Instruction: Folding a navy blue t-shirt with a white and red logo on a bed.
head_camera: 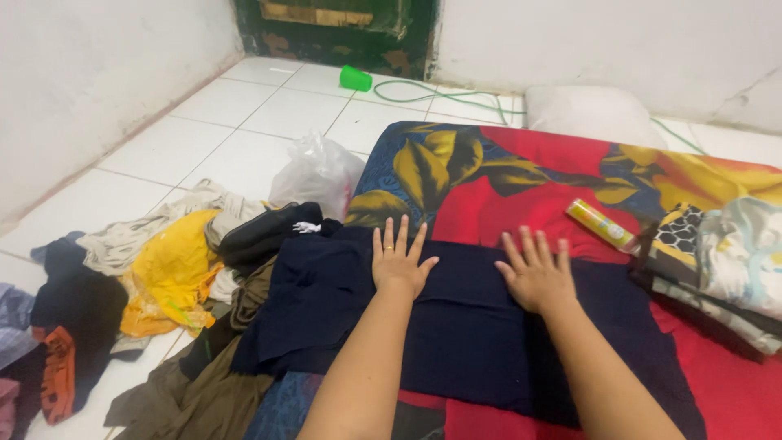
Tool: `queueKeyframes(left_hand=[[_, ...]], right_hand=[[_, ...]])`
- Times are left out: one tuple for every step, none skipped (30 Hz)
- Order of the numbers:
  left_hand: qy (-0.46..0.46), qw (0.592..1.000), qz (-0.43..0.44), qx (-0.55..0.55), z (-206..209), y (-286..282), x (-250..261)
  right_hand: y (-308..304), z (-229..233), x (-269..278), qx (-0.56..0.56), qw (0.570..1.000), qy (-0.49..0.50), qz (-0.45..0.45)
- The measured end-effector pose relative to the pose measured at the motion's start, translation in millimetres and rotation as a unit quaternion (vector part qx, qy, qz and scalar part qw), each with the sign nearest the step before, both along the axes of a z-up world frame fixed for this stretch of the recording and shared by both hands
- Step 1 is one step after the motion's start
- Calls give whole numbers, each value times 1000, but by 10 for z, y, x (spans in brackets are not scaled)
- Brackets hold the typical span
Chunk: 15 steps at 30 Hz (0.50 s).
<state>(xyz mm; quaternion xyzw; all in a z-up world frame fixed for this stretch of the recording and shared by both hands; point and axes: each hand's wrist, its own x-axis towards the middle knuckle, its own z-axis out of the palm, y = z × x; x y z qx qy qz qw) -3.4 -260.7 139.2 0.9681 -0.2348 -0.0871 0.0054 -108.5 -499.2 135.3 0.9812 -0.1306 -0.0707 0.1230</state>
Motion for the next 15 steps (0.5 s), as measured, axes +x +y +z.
queueKeyframes(left_hand=[[-25, 999, -3, 22, -59, -28, 21], [-49, 998, -6, 43, -123, -55, 42], [-49, 998, -8, 41, -110, -85, 40], [-50, 996, -7, 68, -99, -111, 36], [-50, 994, -5, 96, -97, -106, 24], [-48, 994, -4, 95, -85, -148, 24], [-49, 992, -5, 112, -67, -152, 34], [-50, 990, -7, 130, -41, -149, 40], [-50, 990, 1, 132, -31, -173, 41], [-50, 987, -10, 152, -15, -193, 41], [-53, 984, -19, 171, 22, -215, 75], [-56, 983, -10, 173, 67, -160, 62], [-57, 987, -13, 148, 98, -108, 26], [-59, 991, -15, 123, 128, -57, -9], [-60, 991, -9, 122, 169, 32, -77]], right_hand=[[-97, -3, -96, -52, 995, -88, -5], [-191, -10, -192, -105, 979, -175, -10], [-317, 29, -396, -107, 979, -174, -12], [-436, 67, -603, -54, 965, -226, -120], [-534, 93, -802, 2, 936, -271, -224], [-584, 199, -1037, 2, 937, -269, -223], [-610, 297, -1246, 67, 900, -258, -345], [-632, 402, -1460, 129, 845, -242, -460], [-840, 163, -1566, 133, 848, -241, -454], [-1046, -70, -1668, 146, 837, -219, -480], [-1260, -302, -1722, 161, 825, -199, -505], [-1260, -366, -1694, 166, 828, -200, -497], [-1256, -429, -1695, 170, 837, -178, -489], [-1254, -493, -1692, 173, 846, -155, -481], [-1278, -555, -1682, 174, 848, -157, -475]])
